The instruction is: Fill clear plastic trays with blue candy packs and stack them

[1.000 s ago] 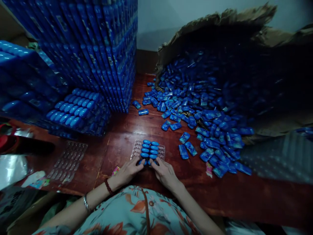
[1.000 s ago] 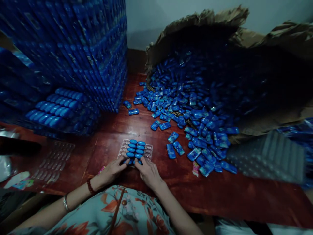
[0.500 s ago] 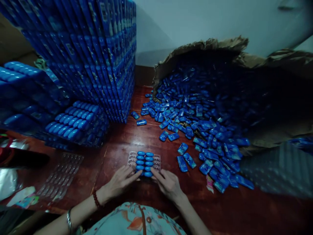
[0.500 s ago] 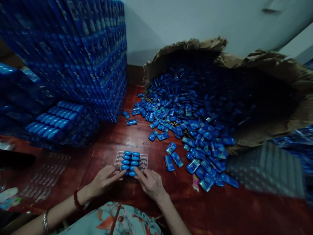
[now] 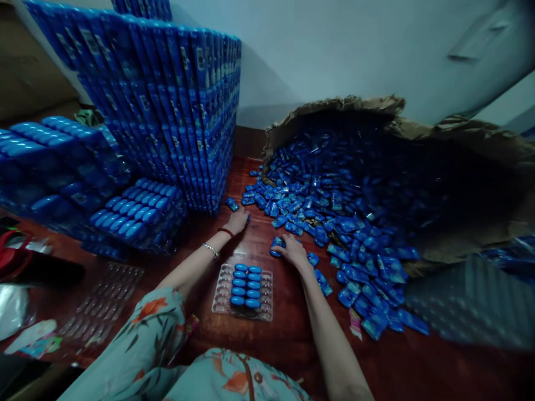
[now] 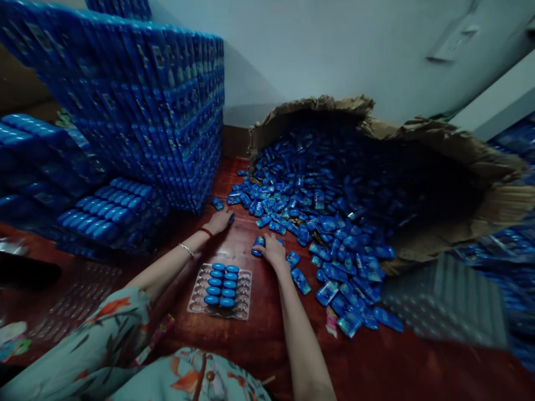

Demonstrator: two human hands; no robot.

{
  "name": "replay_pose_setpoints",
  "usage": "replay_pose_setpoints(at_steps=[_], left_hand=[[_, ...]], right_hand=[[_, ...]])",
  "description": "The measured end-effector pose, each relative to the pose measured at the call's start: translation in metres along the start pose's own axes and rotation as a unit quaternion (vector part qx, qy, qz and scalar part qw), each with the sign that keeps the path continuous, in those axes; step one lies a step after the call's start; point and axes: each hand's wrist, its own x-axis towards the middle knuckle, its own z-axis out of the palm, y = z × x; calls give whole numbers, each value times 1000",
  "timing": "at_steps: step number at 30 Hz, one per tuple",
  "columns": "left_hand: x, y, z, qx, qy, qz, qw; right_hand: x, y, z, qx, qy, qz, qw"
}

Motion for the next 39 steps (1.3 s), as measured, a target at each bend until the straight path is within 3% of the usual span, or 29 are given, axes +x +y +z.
replay_pose_setpoints(at_steps=[3, 7, 10, 12, 15, 20, 24, 27, 30, 34, 36, 39], left_hand=[[-21, -8, 9, -2, -18, -2, 1000], [-69, -25, 11, -19, -27, 4, 999], [-116, -38, 6, -113, 56, 13, 992], [-152, -41, 1, -215, 134, -2, 967], [-208, -32, -4, -307, 161, -54, 936], [-270, 1, 6, -337, 100, -37, 935], [-282, 16, 29, -351, 81, 11, 933], [-278, 19, 43, -378, 84, -25, 921], [-273, 22, 47, -454, 84, -139, 876], [-268, 24, 41, -567, 41, -237, 788], [-268, 24, 35, -572, 29, -247, 781], [-271, 22, 27, -542, 54, -190, 816]], right_hand=[[-33, 8, 14, 18, 24, -8, 1000], [-76, 16, 32, 48, 101, -67, 991], [-95, 14, 43, 31, 126, -82, 988], [-100, 7, 48, 8, 129, -76, 989], [-98, -7, 52, -31, 120, -49, 991], [-85, -25, 52, -69, 85, -15, 994], [-83, -19, 49, 3, 81, -7, 997], [-96, -3, 51, 152, 130, -9, 980], [-120, 10, 61, 336, 124, 49, 932], [-157, 12, 74, 533, 106, 137, 828], [-171, 9, 74, 572, 115, 152, 798], [-186, 6, 67, 588, 121, 140, 787]])
